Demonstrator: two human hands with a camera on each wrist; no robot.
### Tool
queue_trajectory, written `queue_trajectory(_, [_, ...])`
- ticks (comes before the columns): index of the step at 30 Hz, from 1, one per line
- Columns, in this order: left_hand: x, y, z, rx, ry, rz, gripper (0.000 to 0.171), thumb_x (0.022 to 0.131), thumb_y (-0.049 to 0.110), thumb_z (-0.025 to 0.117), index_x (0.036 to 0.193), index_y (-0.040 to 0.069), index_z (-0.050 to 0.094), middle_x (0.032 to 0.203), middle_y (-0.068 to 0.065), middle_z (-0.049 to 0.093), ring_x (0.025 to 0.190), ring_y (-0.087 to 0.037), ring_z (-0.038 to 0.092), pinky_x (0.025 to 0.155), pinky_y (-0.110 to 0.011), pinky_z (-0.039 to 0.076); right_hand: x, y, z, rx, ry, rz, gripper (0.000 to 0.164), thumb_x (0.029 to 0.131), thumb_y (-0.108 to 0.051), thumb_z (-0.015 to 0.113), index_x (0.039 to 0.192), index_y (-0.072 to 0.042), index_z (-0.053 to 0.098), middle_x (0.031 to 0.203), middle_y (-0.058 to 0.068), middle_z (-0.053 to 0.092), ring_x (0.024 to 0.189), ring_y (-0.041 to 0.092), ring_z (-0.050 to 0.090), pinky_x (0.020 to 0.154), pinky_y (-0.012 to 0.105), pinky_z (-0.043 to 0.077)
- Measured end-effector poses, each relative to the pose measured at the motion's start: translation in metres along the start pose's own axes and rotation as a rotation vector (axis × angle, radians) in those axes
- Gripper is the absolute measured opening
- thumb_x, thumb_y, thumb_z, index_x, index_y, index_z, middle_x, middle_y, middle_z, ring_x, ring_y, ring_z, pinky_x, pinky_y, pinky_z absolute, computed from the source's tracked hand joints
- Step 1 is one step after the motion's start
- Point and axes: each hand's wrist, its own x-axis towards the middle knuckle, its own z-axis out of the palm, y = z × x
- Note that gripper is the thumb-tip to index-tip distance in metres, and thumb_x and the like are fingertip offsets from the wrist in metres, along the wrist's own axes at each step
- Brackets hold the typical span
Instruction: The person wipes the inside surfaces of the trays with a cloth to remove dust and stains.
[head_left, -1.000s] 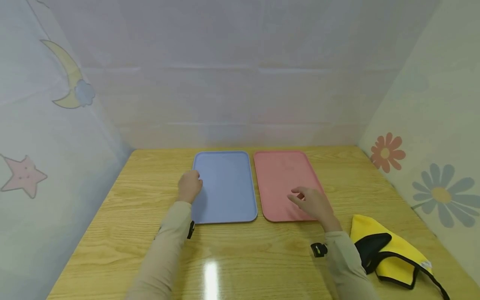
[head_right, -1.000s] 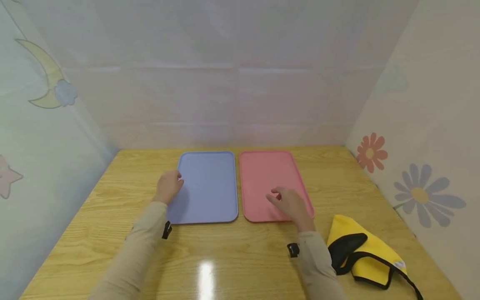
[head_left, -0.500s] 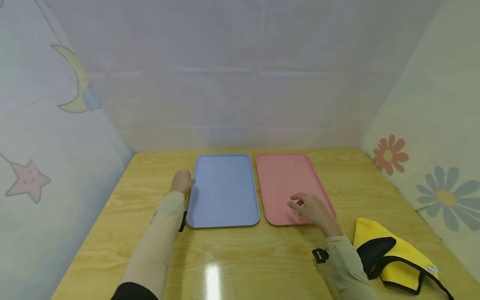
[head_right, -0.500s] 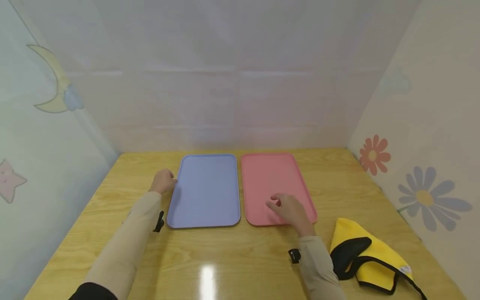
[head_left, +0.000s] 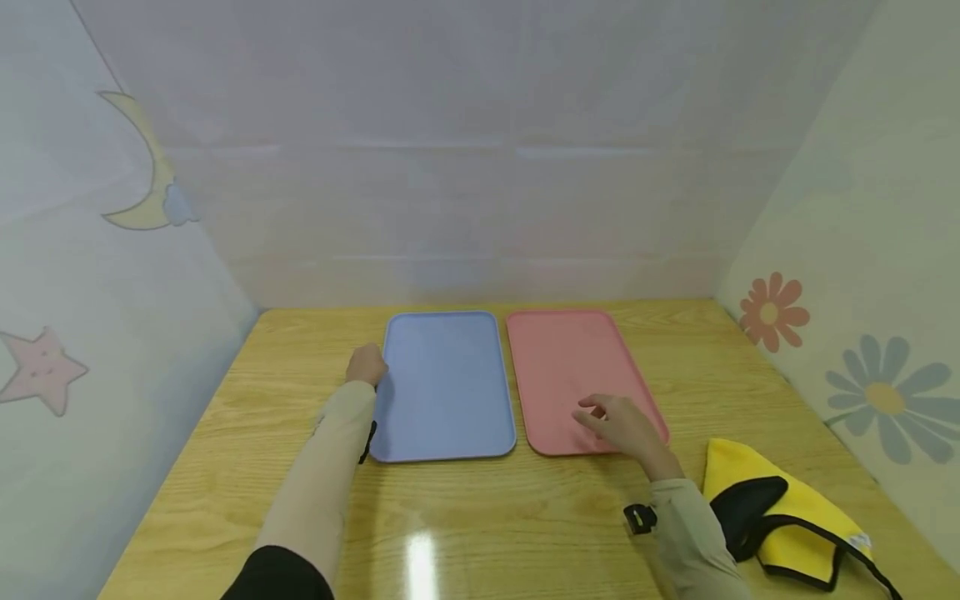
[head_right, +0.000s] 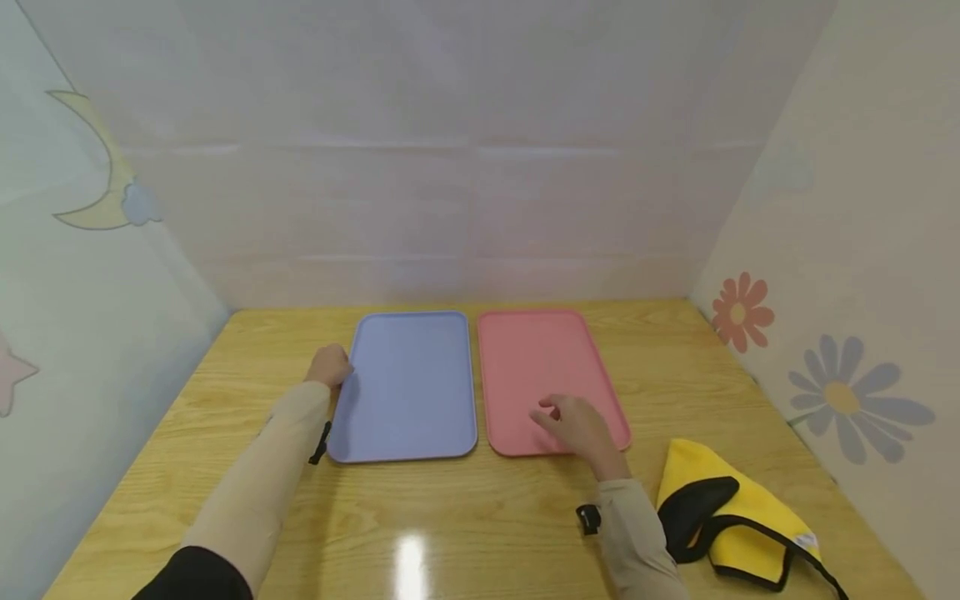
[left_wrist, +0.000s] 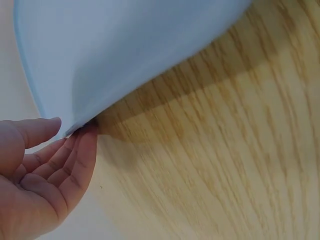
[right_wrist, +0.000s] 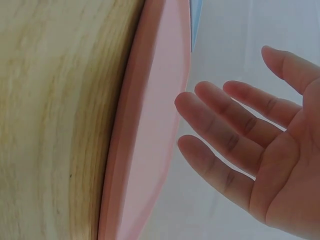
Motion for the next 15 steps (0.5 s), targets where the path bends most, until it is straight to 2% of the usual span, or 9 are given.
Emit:
queue_trajectory(2, [0.018,-0.018,0.016,0.017,-0.008,0.001,0.016,0.079,-0.004,0.045,0.068,-0.001,0.056,0.072,-0.017,0.058,0.056,-0.025,0.046,0.048,-0.036,0.041,0.001,0.001,0.000,-0.003,-0.005,0.005,0.042,0.089,-0.031,0.055,0.112,0.005,0.057,0.085,0.009,0.060,0.071,0.018,0.056,0.056,0.030,0.043])
queue_trajectory(4, [0.042,-0.037,0.034,0.036,-0.025,-0.032,0.016,0.082,-0.003,0.044,0.077,-0.005,0.059,0.079,-0.021,0.059,0.061,-0.028,0.049,0.050,-0.039,0.044,0.001,0.001,0.000,-0.010,-0.006,0.003,0.042,0.089,-0.030,0.055,0.112,0.005,0.057,0.084,0.009,0.060,0.071,0.018,0.056,0.056,0.031,0.043])
queue_trajectory(7, [0.047,-0.044,0.039,0.051,-0.008,-0.005,0.016,0.082,-0.003,0.044,0.079,-0.005,0.060,0.080,-0.021,0.059,0.062,-0.027,0.052,0.052,-0.039,0.044,0.000,0.001,0.000,-0.011,-0.004,0.004,0.040,0.089,-0.029,0.056,0.111,0.004,0.057,0.084,0.008,0.060,0.072,0.018,0.056,0.057,0.031,0.043])
queue_trajectory(10, [0.058,-0.057,0.051,0.092,0.061,0.053,0.013,0.077,-0.005,0.047,0.071,-0.002,0.058,0.073,-0.019,0.058,0.056,-0.024,0.050,0.046,-0.035,0.042,0.000,0.003,0.002,0.000,-0.012,0.006,0.039,0.089,-0.028,0.056,0.111,0.004,0.057,0.084,0.008,0.060,0.073,0.018,0.055,0.058,0.032,0.043])
queue_trajectory(15, [0.072,-0.070,0.061,0.113,0.041,0.058,0.015,0.079,-0.002,0.046,0.075,-0.002,0.061,0.080,-0.020,0.060,0.064,-0.028,0.055,0.052,-0.039,0.045,-0.001,0.006,0.004,0.021,-0.025,0.013,0.040,0.089,-0.029,0.055,0.111,0.005,0.057,0.081,0.007,0.060,0.066,0.016,0.055,0.056,0.031,0.042])
